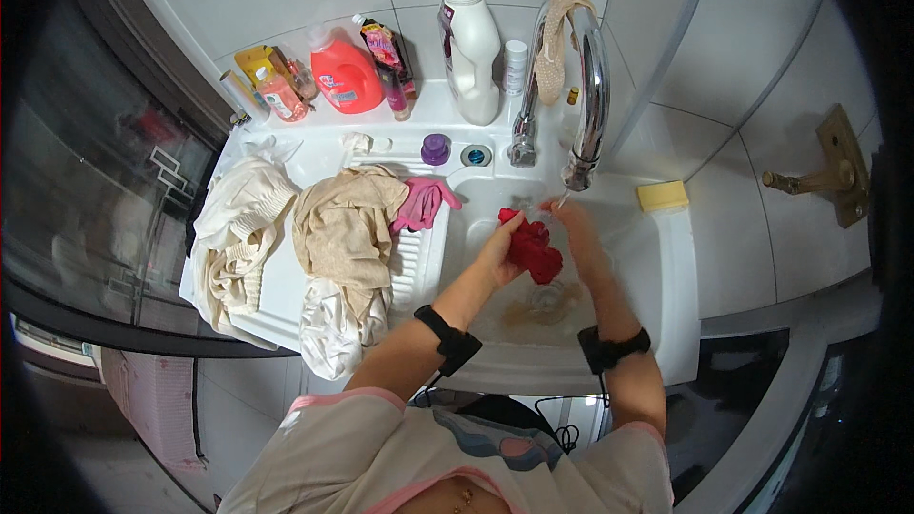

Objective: The person hangs a white shirt and a pink towel on hangers on a drying rack, then washes a red garment by hand in a sink using liquid detergent and rinses it under a faucet.

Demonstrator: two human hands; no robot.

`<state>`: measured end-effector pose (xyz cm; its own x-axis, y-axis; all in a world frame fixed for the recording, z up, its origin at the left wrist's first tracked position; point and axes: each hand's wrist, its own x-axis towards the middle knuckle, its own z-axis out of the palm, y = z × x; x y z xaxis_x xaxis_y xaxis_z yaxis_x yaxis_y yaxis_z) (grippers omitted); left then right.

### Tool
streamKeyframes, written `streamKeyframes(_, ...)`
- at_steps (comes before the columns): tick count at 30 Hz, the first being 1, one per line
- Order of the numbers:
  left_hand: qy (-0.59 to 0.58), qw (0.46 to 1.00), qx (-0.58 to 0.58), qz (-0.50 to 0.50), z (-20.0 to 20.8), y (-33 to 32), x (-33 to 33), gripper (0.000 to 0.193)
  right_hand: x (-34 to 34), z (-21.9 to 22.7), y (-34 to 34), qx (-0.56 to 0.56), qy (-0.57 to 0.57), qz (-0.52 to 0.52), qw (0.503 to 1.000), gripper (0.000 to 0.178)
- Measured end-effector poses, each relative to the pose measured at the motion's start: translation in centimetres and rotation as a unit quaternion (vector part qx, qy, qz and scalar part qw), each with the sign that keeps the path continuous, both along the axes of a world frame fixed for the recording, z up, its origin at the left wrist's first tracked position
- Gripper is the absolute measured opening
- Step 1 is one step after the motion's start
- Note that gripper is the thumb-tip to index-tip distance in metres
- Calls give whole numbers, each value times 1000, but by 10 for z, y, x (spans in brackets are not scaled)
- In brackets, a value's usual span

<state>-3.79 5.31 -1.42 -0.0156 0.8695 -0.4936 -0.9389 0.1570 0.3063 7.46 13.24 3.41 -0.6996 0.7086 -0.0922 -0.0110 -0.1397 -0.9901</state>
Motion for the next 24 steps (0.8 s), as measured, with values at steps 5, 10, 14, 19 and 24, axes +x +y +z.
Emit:
streamKeyframes(5,68,995,2,69,-11,8,9,28,-19,2,39,42,-48,53,997,33)
streamKeyframes(10,53,995,-2,89,6,13,16,25,-39,6,59,29,35,120,992,33)
streamKeyframes(14,77,993,40,77,4,28,23,26,-40,-5,75,58,118,137,982,33)
streamKeyframes(19,107,989,51,89,9,30,23,25,-52,16,70,-125,154,108,974,34)
streamKeyframes(24,144,981,37,126,30,18,20,25,-27,18,49,-29,64,17,997,35)
